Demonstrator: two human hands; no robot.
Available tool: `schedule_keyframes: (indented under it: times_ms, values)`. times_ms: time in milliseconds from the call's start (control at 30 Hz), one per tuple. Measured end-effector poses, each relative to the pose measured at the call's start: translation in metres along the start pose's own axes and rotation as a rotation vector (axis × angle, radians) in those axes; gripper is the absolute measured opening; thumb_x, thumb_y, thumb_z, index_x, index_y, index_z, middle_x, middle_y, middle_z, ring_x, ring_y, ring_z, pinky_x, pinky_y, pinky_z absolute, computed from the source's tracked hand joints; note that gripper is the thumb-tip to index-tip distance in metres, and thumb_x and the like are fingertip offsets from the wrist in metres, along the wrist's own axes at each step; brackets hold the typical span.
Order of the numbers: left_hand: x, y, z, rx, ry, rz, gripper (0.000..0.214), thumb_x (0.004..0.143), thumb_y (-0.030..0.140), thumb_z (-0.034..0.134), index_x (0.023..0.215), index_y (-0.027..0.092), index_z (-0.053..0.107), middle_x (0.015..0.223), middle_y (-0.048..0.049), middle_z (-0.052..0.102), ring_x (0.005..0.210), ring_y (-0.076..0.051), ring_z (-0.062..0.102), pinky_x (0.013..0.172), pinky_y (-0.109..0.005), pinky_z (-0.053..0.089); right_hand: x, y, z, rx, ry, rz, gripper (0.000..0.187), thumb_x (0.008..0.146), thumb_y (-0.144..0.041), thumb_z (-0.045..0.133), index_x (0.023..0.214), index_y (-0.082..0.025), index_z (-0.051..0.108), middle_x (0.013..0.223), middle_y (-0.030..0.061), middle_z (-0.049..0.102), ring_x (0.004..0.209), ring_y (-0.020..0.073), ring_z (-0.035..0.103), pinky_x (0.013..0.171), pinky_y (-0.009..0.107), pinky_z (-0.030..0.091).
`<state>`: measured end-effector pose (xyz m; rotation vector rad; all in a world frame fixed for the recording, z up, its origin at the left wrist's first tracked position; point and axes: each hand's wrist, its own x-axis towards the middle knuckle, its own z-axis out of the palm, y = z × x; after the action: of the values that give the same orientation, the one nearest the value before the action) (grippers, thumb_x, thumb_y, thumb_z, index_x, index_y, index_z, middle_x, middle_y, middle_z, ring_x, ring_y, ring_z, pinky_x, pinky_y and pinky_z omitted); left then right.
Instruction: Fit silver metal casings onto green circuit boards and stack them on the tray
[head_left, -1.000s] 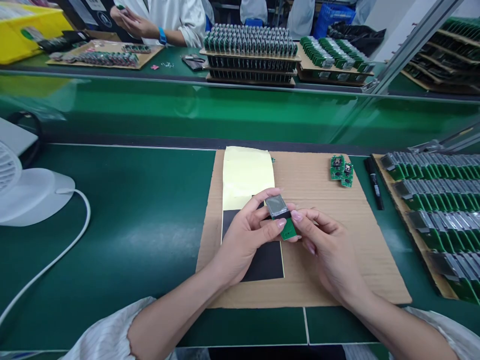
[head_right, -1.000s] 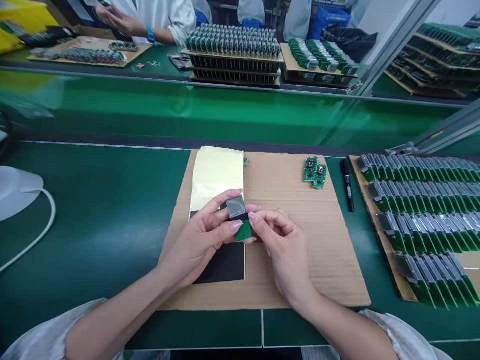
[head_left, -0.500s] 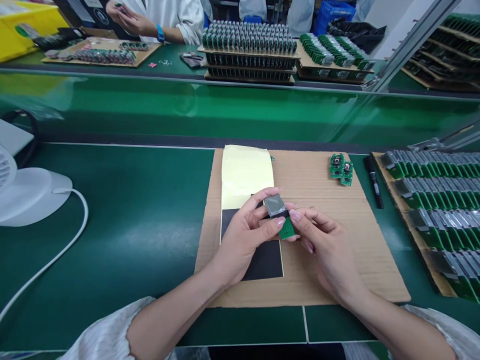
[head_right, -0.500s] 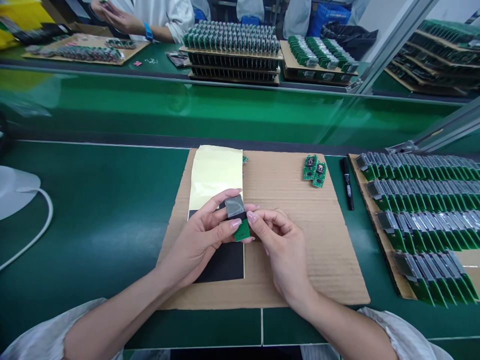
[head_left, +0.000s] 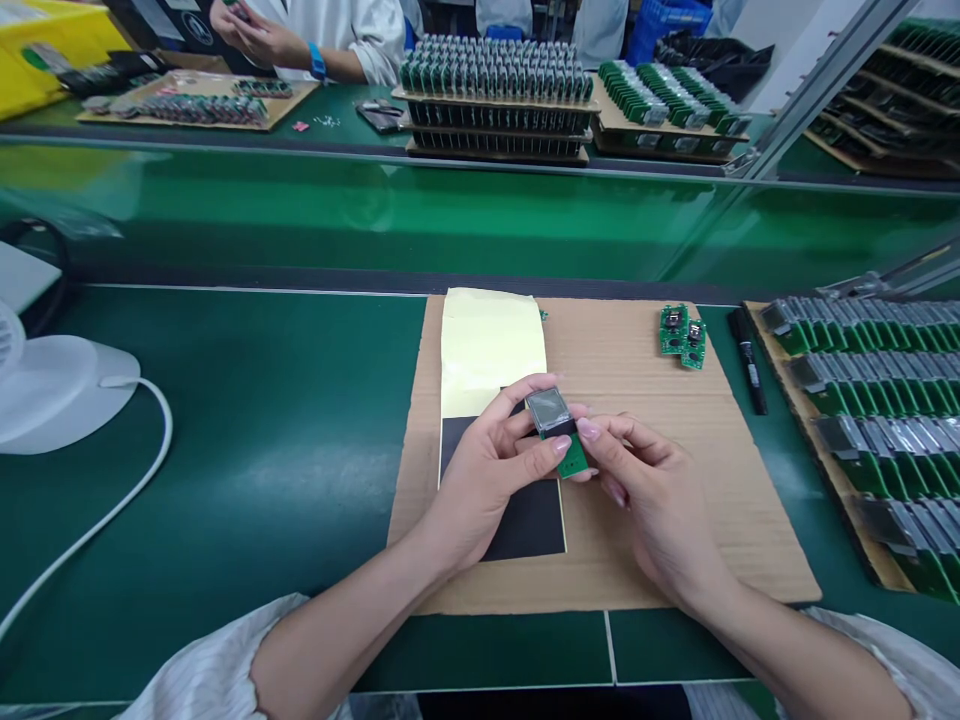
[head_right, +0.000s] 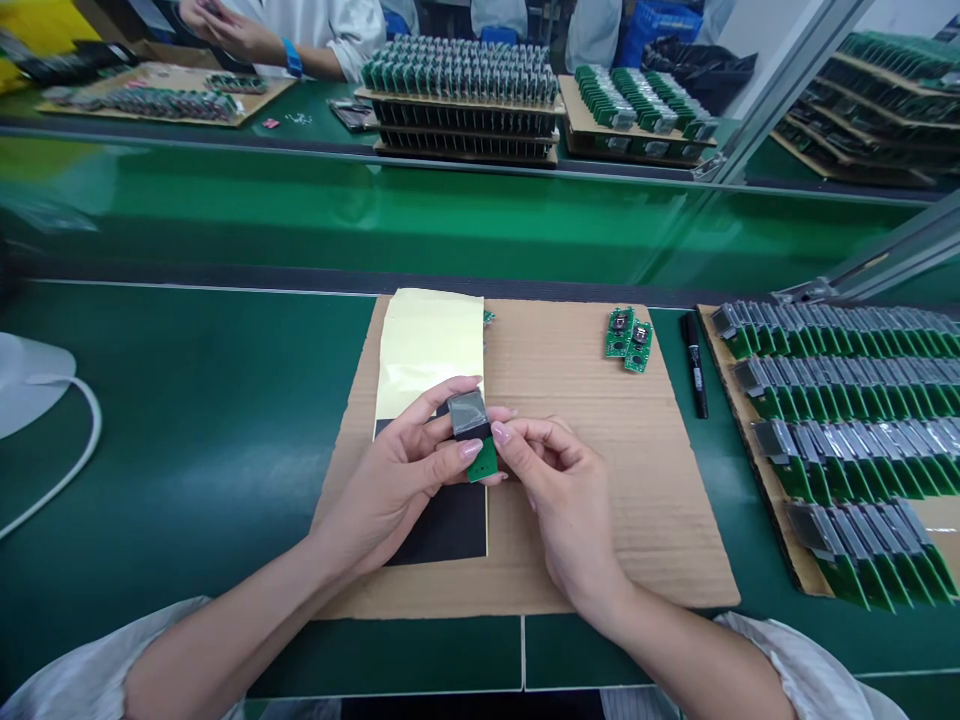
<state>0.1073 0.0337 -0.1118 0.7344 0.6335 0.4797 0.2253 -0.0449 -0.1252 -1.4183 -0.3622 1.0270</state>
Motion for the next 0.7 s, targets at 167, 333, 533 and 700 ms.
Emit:
schedule_keyframes:
  times_ms: [167,333,533,700]
  values:
    - [-0.0006,-0.0009,-0.0004,0.012,0.001,0.013,0.045,0.082,0.014,0.070,0.123,0.021,0.054,0.113,-0.0088,0.072,0.099,-0.023,0.068,0.074,-0.030,0.057,-0.0004,0.0006,0.0007,-0.010,0.008,-0.011,0.016,0.069,-0.040,0.078,0.071,-0.024,0.076,0.069,0.0004,0.063,0.052,0.0102,0.044,0.044,0.025,0.040]
    - [-0.0007,-0.0014,-0.0001,0.022,0.000,0.030,0.040,0.084,0.014,0.067,0.122,0.021,0.054,0.110,-0.0072,0.073,0.092,-0.019,0.068,0.073,-0.029,0.057,-0.0001,0.0006,0.0011,-0.007,-0.004,-0.016,0.016,0.069,-0.040,0.078,0.069,-0.024,0.076,0.060,-0.0018,0.057,0.049,0.0093,0.040,0.043,0.024,0.038]
    - [-0.0007,-0.0027,-0.0024,0.044,0.002,0.036,0.039,0.086,0.013,0.065,0.122,0.021,0.053,0.109,-0.0067,0.073,0.087,-0.016,0.068,0.071,-0.028,0.059,-0.0007,0.0017,-0.0001,0.010,-0.016,0.007,0.015,0.069,-0.039,0.080,0.068,-0.024,0.076,0.068,-0.0014,0.059,0.049,0.0078,0.039,0.050,0.027,0.047]
    - [0.0005,-0.0032,-0.0044,0.026,-0.013,0.039,0.041,0.086,0.012,0.065,0.124,0.020,0.052,0.105,-0.0057,0.074,0.082,-0.013,0.068,0.073,-0.026,0.058,-0.0024,0.0028,-0.0017,0.021,-0.050,-0.013,0.014,0.072,-0.038,0.079,0.068,-0.025,0.074,0.052,-0.0061,0.043,0.053,0.0101,0.047,0.057,0.026,0.050]
